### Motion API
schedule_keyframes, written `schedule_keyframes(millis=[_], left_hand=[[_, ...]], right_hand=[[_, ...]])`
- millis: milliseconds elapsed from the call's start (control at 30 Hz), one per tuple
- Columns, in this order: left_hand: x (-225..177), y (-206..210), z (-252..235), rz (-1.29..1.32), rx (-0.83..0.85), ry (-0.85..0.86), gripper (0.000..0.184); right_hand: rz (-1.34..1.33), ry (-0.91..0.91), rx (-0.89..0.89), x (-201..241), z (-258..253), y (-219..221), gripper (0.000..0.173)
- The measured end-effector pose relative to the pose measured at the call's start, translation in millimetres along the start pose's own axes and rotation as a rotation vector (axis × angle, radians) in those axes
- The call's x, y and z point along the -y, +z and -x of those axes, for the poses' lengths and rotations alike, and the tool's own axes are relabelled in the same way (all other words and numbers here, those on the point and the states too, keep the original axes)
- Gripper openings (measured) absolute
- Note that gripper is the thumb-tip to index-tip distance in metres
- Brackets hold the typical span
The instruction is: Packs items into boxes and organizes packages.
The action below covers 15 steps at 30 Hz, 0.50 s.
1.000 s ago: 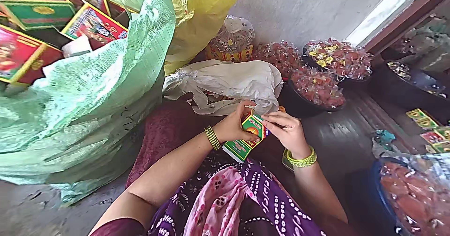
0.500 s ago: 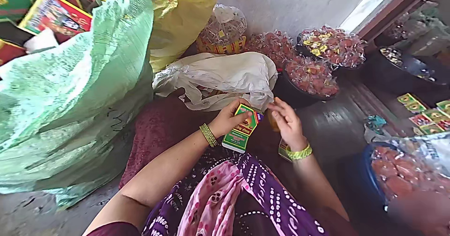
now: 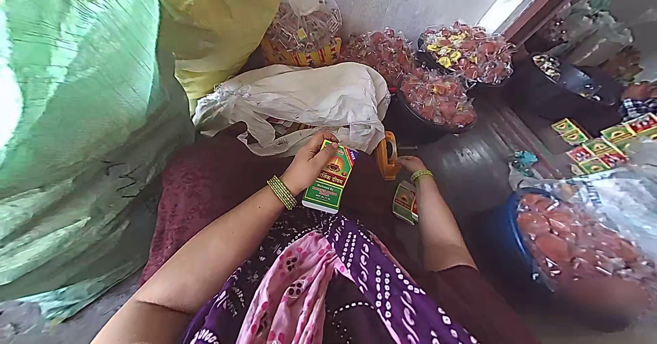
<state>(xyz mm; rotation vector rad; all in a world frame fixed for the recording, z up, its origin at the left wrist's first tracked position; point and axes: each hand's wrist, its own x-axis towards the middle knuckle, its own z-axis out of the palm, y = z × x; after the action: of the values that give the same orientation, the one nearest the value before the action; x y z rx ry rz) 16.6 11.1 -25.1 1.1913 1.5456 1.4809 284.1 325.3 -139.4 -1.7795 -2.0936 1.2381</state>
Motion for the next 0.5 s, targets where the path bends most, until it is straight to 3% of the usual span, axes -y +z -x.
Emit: schedule_keyframes(millis=[133,333,500], left_hand=[[1.3,-1.2,-0.2,0.016,-0.007,-0.014,0.026],[-1.7,-3.1,1.6,0.007,-0.019,-0.021,0.026],[-2.2,-2.3,1.3,-0.002,-0.019,-0.003,0.026]], right_hand=[[0.035,0.034,-0.006,4.3,-9.5,1.3,0.039],[-0.052,0.107,-0.052,11.6,27.1,-11.6,0.032],[-0.089,0.150,-0.071,-11.9,44.3,2.4,0.042]])
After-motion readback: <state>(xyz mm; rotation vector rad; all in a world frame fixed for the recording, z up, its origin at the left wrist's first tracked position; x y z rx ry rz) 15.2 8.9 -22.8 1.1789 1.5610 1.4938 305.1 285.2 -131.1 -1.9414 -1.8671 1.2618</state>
